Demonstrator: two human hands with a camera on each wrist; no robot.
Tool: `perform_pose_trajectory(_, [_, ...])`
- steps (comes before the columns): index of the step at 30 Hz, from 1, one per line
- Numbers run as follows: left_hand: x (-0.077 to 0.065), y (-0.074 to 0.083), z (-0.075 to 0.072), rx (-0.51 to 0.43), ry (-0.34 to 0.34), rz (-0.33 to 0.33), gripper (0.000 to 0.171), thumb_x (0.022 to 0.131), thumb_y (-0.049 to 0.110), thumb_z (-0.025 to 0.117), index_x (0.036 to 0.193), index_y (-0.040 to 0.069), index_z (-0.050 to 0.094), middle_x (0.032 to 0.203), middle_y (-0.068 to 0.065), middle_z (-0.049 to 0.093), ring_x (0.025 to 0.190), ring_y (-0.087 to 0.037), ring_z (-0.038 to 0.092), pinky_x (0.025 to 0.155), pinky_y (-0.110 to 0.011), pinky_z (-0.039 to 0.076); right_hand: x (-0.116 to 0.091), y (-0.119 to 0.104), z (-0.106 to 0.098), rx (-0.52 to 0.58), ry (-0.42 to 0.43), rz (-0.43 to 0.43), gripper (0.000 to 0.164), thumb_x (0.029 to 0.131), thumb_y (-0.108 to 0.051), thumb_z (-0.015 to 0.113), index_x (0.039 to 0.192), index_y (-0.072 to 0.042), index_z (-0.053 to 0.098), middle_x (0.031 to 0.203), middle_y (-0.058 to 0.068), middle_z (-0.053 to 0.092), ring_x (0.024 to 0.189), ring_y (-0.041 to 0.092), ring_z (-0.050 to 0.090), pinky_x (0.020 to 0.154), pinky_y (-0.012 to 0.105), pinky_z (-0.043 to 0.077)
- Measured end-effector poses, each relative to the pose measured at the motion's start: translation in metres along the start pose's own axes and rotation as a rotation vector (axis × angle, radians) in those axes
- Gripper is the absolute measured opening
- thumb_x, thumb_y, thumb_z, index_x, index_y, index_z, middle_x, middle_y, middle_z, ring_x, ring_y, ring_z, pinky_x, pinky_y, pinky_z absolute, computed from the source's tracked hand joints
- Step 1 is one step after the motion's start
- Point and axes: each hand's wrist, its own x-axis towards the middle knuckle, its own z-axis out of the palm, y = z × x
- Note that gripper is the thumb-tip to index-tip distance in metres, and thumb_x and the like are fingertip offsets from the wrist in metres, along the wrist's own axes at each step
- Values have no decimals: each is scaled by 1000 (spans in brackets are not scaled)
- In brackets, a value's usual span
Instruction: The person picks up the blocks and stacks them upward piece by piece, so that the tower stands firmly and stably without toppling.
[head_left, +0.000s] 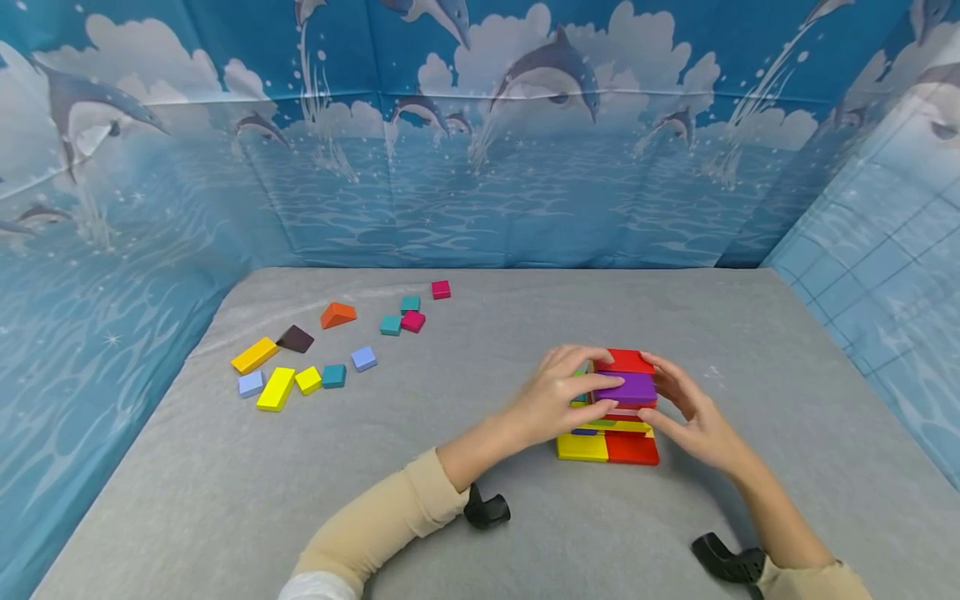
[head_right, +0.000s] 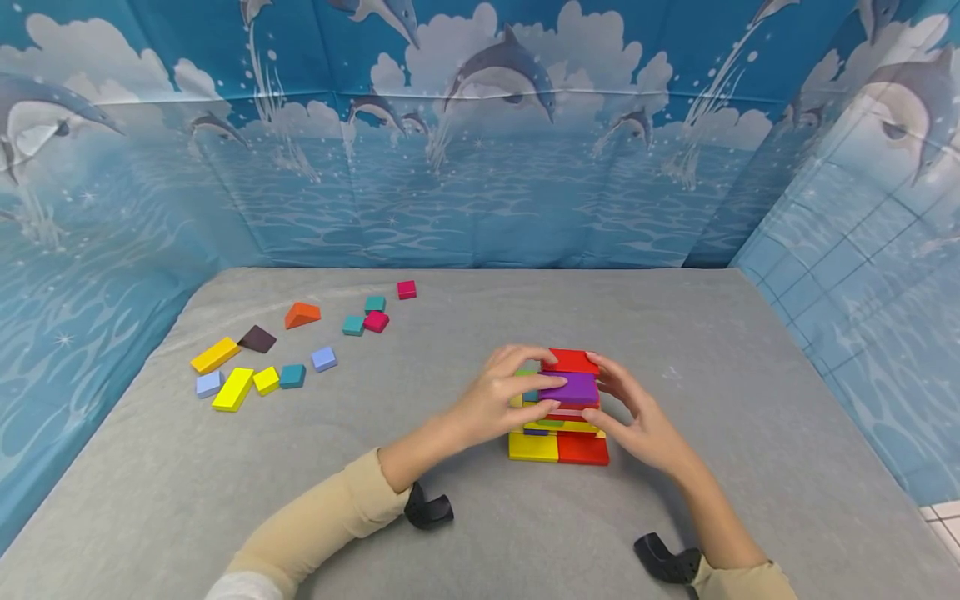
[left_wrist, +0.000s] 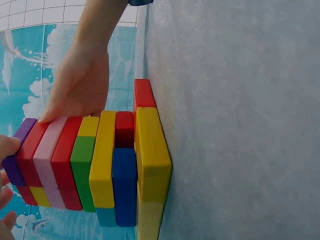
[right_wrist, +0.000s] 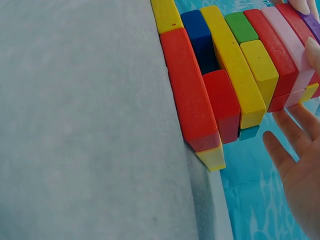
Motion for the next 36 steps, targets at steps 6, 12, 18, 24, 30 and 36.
perform_pose_trajectory(6, [2,0,6,-149,-3,-93,27,81,20,70,107,11,68,129,-10,48,127,-21,34,107,-34,24,-1,0,-1,2,1,-1,79,74,18,61,141,0,25,139,-12,34,118,0,40,94,10,33])
perform_pose_trajectory(12, [0,-2,9,-312,-19,-159,30,80,16,71,109,8,66,131,-11,46,122,-20,40,97,-22,37,0,-1,-1,5,-4,21,78,75,16,61,142,-2,25,139,-13,33,119,-1,39,94,9,32])
perform_pose_trajectory(18, [0,-5,12,-425,-12,-174,31,78,11,72,108,6,66,129,-11,45,119,-18,41,89,-15,41,0,-7,-1,-6,-1,58,75,78,13,61,142,-4,26,139,-14,30,120,-2,36,95,8,30])
perform_pose_trajectory(24, [0,-7,12,-440,-16,-162,31,78,10,72,108,5,65,128,-10,45,118,-16,40,89,-14,41,2,-12,-1,8,7,43,70,79,13,59,141,-3,29,143,-5,31,123,2,35,97,9,29])
perform_pose_trajectory(30, [-2,-12,6,-446,-36,-161,42,77,13,74,116,6,62,135,-11,40,125,-15,34,94,-18,38,1,-14,-1,12,21,28,65,79,15,58,138,0,34,142,-3,31,124,5,34,95,9,31])
perform_pose_trajectory(36, [-19,-54,-20,-342,53,-218,50,76,17,75,121,7,58,135,-10,42,127,-17,34,103,-36,31,2,-14,1,-9,38,27,66,78,15,59,138,0,35,142,-4,32,125,4,33,95,9,32])
